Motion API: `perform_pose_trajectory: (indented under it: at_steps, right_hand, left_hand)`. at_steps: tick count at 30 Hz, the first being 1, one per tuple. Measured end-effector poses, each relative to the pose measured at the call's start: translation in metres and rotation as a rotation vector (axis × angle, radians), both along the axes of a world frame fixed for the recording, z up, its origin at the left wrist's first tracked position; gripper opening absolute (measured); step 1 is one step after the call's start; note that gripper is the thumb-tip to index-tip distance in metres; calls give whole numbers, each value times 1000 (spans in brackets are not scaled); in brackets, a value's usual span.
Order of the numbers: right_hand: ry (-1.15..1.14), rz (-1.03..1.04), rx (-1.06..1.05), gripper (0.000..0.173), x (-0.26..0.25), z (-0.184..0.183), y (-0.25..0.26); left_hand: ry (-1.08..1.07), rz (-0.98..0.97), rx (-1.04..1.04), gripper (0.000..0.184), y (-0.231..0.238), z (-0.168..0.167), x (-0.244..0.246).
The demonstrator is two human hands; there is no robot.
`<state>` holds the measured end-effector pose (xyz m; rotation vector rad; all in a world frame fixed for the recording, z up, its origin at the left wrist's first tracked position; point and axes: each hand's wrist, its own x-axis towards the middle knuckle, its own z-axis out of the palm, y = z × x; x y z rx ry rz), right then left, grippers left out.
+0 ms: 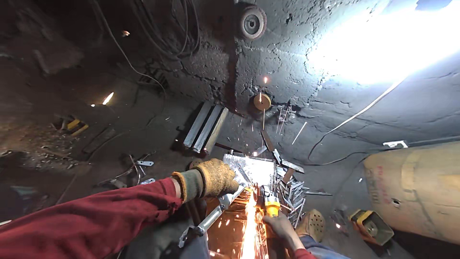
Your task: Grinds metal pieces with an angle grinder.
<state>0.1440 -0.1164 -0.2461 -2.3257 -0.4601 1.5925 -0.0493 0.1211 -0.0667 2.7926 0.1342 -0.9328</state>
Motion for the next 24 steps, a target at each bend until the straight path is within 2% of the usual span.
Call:
perform_pose_trajectory:
  at_steps: [24]
  right_hand:
    - [-14,39,-26,69,2,-1,3]
  left_hand:
    - [-39,-39,0,14,-1,-3,-1]
